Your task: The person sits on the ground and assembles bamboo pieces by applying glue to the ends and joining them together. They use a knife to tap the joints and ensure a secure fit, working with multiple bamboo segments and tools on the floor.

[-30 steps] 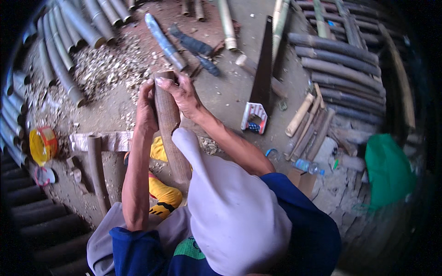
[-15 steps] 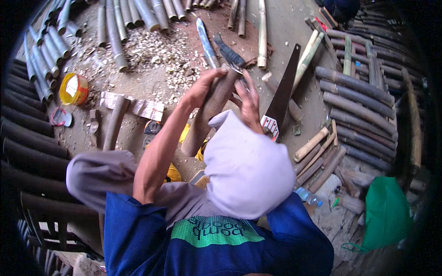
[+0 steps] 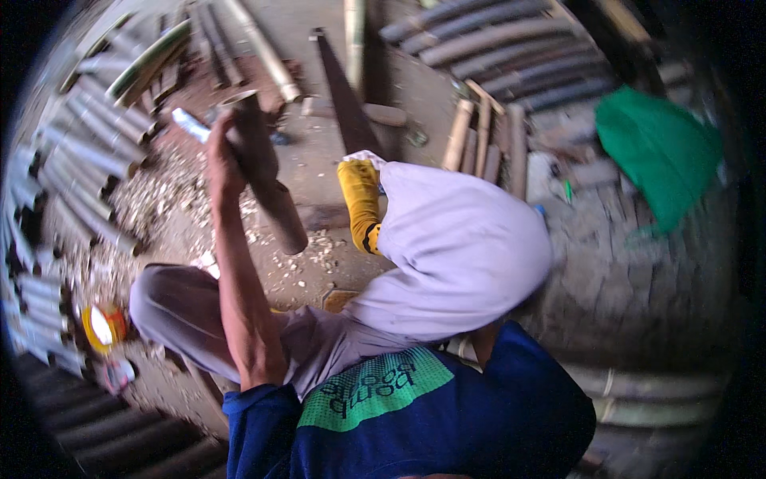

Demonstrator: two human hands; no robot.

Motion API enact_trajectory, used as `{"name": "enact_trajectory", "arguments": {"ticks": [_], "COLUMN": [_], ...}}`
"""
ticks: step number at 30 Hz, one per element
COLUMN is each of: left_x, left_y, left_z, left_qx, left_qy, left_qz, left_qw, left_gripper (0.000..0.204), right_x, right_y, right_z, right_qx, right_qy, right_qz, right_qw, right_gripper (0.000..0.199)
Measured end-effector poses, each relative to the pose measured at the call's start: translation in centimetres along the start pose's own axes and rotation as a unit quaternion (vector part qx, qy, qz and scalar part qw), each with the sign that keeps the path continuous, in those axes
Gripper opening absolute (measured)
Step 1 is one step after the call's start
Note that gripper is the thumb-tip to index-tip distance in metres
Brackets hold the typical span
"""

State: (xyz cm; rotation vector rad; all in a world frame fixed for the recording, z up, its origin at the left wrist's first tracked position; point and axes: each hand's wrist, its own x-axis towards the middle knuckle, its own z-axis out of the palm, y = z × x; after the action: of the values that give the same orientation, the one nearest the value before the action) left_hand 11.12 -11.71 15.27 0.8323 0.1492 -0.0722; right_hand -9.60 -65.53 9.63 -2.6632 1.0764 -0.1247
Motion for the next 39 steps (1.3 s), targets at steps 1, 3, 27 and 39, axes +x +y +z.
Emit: {"name": "enact_trajectory", "arguments": {"ticks": [1, 3, 27, 39], "left_x": [-0.1, 0.0, -2.5, -1.8], "left_y": [-0.2, -1.4, -10.3, -16.6], "left_z": [1.2, 2.8, 0.0, -2.5], "left_qx": [0.036, 0.099, 0.420, 0.497], "left_qy": [-0.020, -0.057, -0.003, -0.014], "left_qz": [0.023, 0.058, -0.081, -0.183], "left_qw": [0.999, 0.992, 0.904, 0.848], "left_gripper": [0.041, 0.040, 0.043, 0.051], "right_x": [-1.6, -5.2, 28.2, 33.2], "right_y": [1.4, 2.8, 19.4, 19.9], "right_z": [0.1, 0.8, -41.9, -38.7], "right_qx": [0.012, 0.046, -0.045, -0.129], "right_qy": [0.003, 0.005, 0.539, 0.401], "right_qz": [0.015, 0.026, -0.049, -0.047], "right_qw": [1.000, 0.999, 0.840, 0.906], "right_gripper": [0.040, 0.037, 0.050, 0.040]}}
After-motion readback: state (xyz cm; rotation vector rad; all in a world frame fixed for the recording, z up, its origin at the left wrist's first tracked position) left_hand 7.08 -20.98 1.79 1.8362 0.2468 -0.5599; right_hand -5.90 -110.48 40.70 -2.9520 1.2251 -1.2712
